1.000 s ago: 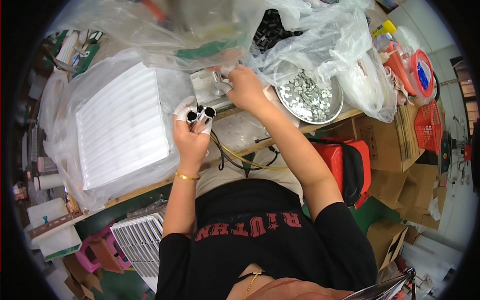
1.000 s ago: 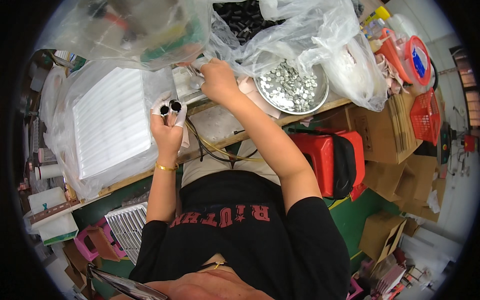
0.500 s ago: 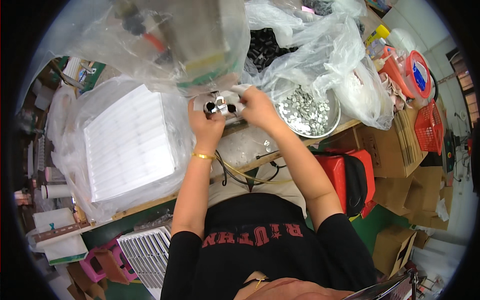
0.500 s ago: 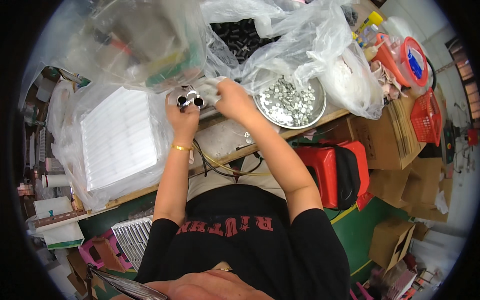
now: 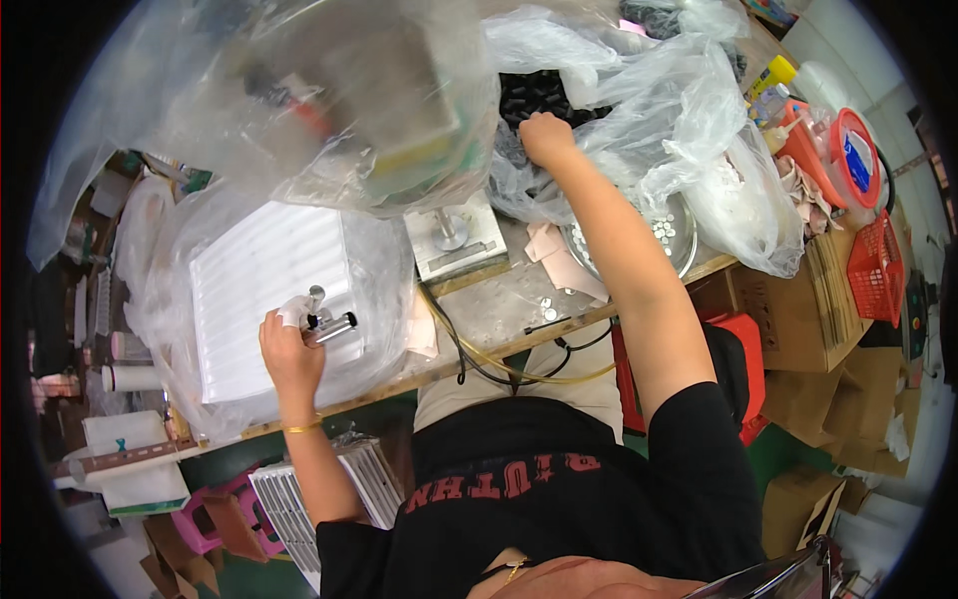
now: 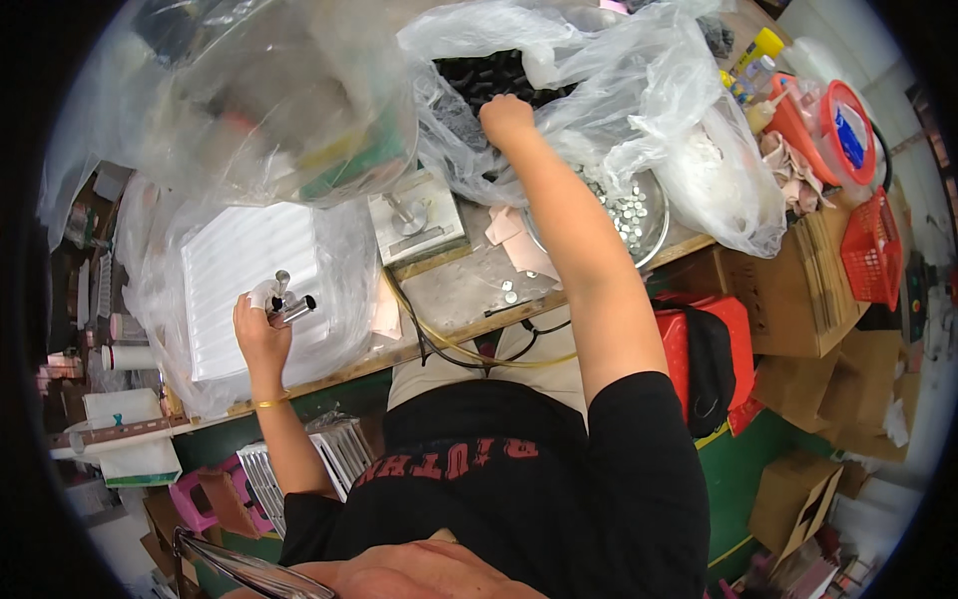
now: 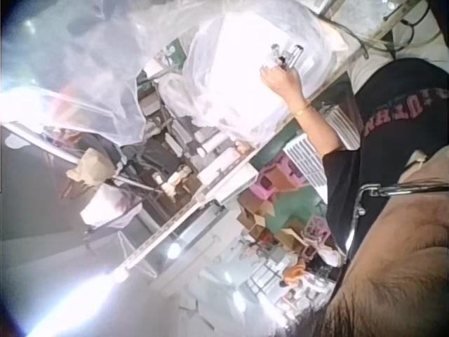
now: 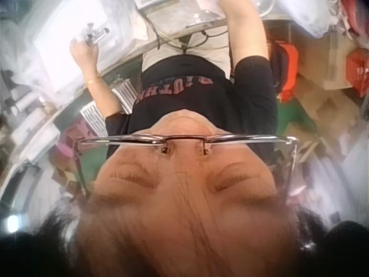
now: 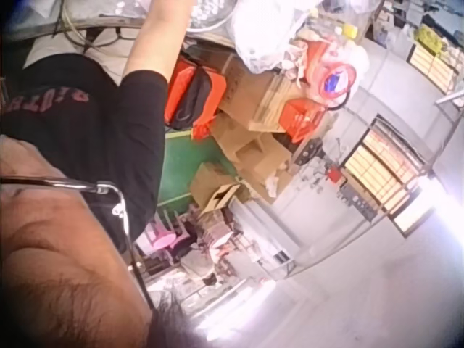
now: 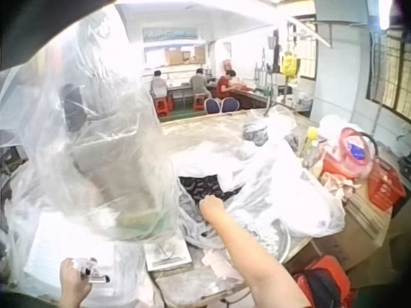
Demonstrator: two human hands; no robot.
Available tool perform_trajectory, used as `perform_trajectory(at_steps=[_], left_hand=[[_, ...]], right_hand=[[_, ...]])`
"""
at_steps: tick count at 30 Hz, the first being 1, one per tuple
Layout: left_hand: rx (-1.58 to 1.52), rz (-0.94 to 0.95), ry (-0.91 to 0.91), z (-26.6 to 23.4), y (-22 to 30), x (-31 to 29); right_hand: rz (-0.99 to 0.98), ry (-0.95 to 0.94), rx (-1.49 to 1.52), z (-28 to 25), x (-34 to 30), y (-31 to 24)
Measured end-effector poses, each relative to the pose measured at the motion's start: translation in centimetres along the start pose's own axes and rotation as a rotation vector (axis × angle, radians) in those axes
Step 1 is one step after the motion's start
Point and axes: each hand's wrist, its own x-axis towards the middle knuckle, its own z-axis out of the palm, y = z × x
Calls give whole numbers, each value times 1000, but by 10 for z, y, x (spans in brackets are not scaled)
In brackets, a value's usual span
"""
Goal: The person assembles metal tubes by inserting circular caps and components into the tubes, pressing them together using a tabletop fixture, and arranging the finished tubes onto a grooved tray by hand.
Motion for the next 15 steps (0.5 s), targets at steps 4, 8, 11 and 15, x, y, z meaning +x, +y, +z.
perform_trajectory(at_steps=[4,8,11,15], left_hand=[[66,-87,-325,2,-37,-18],[39,-78,-232,0,-31,-11],[-3,-111,-146,-10,-1,2],[-585,-514,-19,-10,6,-15]], right_hand=[[-30,4,15,-1,-5,-1],[-46,-19,-54,-3,-7,-2],[-105,193,160,-20,-25,12],[-58,276,724,-51,-75,-18]])
